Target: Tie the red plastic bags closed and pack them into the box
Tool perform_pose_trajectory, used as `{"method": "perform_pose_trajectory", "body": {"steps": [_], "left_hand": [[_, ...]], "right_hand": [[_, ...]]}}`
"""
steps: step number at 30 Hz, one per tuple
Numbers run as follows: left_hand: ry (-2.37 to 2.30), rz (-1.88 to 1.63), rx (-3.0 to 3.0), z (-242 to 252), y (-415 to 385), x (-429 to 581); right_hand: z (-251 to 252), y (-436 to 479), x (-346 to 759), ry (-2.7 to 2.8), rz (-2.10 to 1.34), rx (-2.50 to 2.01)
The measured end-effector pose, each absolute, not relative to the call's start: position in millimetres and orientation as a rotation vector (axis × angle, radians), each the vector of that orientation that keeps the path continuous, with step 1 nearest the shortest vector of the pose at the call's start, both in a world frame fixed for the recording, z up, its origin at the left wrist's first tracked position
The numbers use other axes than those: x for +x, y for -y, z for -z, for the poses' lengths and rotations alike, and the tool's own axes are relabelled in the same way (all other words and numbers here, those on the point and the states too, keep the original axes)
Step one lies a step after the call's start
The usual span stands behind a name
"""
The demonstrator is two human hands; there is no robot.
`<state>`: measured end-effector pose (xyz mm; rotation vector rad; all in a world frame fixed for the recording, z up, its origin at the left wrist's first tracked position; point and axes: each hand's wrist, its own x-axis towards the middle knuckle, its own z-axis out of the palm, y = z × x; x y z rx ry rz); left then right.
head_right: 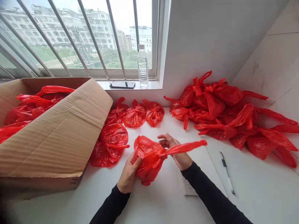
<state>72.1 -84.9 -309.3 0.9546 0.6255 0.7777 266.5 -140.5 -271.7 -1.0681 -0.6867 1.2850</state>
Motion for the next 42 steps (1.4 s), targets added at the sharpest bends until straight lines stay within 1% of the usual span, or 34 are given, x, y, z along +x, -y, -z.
{"method": "perform_pose_trajectory", "body": {"steps": [4,8,14,19,23,27,32,42], "left_hand": [[-0.668,-0.778,1.056,313,87,76],[-0.719,-0.783,1.159,311,90,77],[-0.755,-0.726,1.141,310,85,75],[-0.758,-0.723,1.063,313,83,75],[-0.737,-0.723,1.061,311,82,74],[-0.729,-0.698,1.197,305,84,74],[-0.751,-0.662,1.301,304,87,74],[-0.797,-0.755,1.218,317,88,73]], "right_hand": [[302,146,247,0.698,-1.354,-1.014],[312,149,242,0.719,-1.320,-1.046],[311,153,249,0.668,-1.333,-1.027],[308,159,250,0.812,-1.348,-1.050],[306,160,249,0.848,-1.306,-1.022],[307,158,249,0.941,-1.196,-1.034],[315,159,251,0.951,-1.137,-1.095],[314,160,245,0.958,-1.088,-1.088]]}}
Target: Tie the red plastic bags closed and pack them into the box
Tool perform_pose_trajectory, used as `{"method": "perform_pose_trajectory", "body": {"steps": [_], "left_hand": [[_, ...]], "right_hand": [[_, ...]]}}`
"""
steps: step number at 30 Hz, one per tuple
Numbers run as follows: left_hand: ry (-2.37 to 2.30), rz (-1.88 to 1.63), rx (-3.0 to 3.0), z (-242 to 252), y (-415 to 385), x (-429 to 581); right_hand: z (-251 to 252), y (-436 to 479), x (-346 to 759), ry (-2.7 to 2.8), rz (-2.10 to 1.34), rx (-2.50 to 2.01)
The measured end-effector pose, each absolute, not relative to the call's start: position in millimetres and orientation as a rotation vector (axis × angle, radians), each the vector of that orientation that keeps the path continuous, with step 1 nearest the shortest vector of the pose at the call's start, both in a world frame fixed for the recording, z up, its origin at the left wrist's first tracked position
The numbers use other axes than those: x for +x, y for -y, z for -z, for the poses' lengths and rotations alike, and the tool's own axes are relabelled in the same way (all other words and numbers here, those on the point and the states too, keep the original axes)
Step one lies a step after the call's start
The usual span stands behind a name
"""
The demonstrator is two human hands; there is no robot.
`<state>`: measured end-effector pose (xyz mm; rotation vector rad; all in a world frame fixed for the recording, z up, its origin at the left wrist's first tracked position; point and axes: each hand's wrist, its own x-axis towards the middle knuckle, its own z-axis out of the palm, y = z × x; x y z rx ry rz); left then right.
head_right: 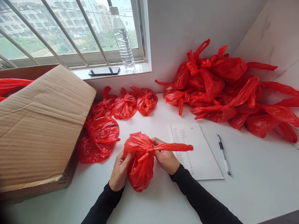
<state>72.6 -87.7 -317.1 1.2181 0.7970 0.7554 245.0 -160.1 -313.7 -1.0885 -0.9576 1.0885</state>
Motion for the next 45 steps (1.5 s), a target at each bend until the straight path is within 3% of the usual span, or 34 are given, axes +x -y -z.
{"method": "perform_pose_trajectory", "body": {"steps": [31,45], "left_hand": [[-0.755,-0.769,1.069,319,87,72],[-0.715,-0.727,1.324,302,87,75]], "right_hand": [[318,162,240,0.816,-1.037,-1.008],[318,161,241,0.883,-1.136,-1.102]]}}
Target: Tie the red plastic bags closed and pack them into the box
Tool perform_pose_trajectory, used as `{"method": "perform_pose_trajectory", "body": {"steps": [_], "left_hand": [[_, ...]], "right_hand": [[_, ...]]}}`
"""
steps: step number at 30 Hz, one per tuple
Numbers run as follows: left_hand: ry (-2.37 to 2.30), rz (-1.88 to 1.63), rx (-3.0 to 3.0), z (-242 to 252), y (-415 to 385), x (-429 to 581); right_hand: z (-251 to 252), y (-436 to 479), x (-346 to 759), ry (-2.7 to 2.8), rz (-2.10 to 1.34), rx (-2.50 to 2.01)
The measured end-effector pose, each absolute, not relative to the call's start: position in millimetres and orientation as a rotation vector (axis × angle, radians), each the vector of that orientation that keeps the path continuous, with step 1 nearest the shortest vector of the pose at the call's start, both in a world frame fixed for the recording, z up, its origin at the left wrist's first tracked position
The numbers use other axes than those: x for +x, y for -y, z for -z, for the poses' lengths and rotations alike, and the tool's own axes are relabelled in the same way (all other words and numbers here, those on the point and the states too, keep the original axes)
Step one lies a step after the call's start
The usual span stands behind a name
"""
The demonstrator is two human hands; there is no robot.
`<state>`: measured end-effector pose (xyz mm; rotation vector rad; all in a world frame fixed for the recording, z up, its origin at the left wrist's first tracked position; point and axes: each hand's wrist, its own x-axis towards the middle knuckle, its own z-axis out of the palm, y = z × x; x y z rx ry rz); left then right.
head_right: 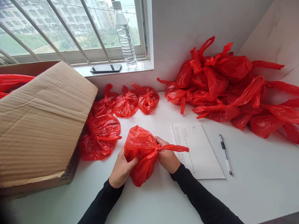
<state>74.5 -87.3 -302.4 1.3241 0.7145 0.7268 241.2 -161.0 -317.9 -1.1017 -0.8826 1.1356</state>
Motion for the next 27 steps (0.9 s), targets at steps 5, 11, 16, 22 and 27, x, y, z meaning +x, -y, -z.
{"method": "perform_pose_trajectory", "body": {"steps": [5,11,16,22,27], "left_hand": [[-0.776,-0.808,1.193,308,84,74],[-0.837,-0.844,1.106,316,82,72],[-0.839,-0.781,1.089,320,81,71],[-0.807,-0.798,0.976,321,83,72],[-0.658,-0.652,0.956,307,83,70]], "right_hand": [[314,161,240,0.927,-1.165,-1.172],[316,157,239,0.912,-1.249,-1.114],[315,157,237,0.936,-1.203,-1.103],[311,158,236,0.896,-1.125,-1.094],[316,157,241,0.722,-1.110,-1.033]]}}
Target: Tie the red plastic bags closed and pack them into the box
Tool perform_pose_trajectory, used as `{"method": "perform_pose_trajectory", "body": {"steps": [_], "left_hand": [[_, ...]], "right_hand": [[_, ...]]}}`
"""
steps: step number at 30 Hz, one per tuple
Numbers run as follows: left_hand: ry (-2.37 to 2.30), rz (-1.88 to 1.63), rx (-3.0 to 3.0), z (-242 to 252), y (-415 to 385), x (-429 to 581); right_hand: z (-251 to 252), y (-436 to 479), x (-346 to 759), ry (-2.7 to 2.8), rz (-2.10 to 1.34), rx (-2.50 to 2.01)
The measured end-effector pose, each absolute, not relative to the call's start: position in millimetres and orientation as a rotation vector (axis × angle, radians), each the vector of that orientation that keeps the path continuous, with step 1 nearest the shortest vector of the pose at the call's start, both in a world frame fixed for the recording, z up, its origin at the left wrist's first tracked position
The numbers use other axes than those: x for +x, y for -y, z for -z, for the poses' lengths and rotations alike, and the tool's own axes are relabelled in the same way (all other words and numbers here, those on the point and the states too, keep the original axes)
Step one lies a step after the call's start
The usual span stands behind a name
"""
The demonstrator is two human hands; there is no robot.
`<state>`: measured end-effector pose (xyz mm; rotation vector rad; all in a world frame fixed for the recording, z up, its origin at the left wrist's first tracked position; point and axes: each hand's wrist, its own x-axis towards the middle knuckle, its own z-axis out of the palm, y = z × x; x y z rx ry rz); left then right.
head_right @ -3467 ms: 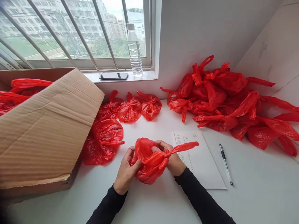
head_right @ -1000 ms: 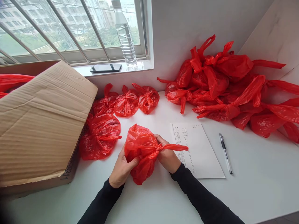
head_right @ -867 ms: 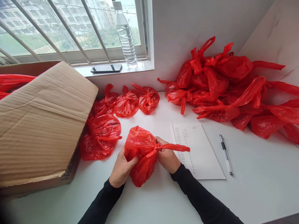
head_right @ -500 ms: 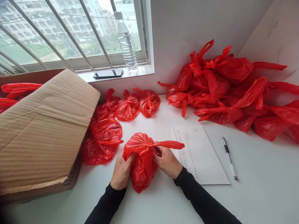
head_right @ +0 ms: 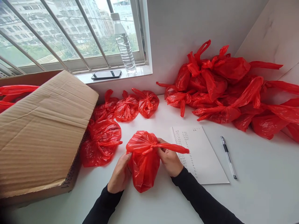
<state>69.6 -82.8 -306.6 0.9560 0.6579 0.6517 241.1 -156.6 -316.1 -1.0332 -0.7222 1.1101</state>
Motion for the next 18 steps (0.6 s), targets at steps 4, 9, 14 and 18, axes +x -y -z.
{"method": "perform_pose_trajectory", "body": {"steps": [4,9,14,18], "left_hand": [[-0.561,-0.503,1.171,297,85,70],[-0.606,-0.592,1.205,300,89,74],[-0.731,-0.737,0.952,300,87,76],[-0.752,-0.744,0.874,299,83,74]], "right_hand": [[321,154,245,0.569,-1.123,-0.972],[310,157,245,0.554,-1.167,-0.951],[305,159,243,0.684,-1.216,-0.990],[311,160,244,0.794,-1.179,-1.058]]}}
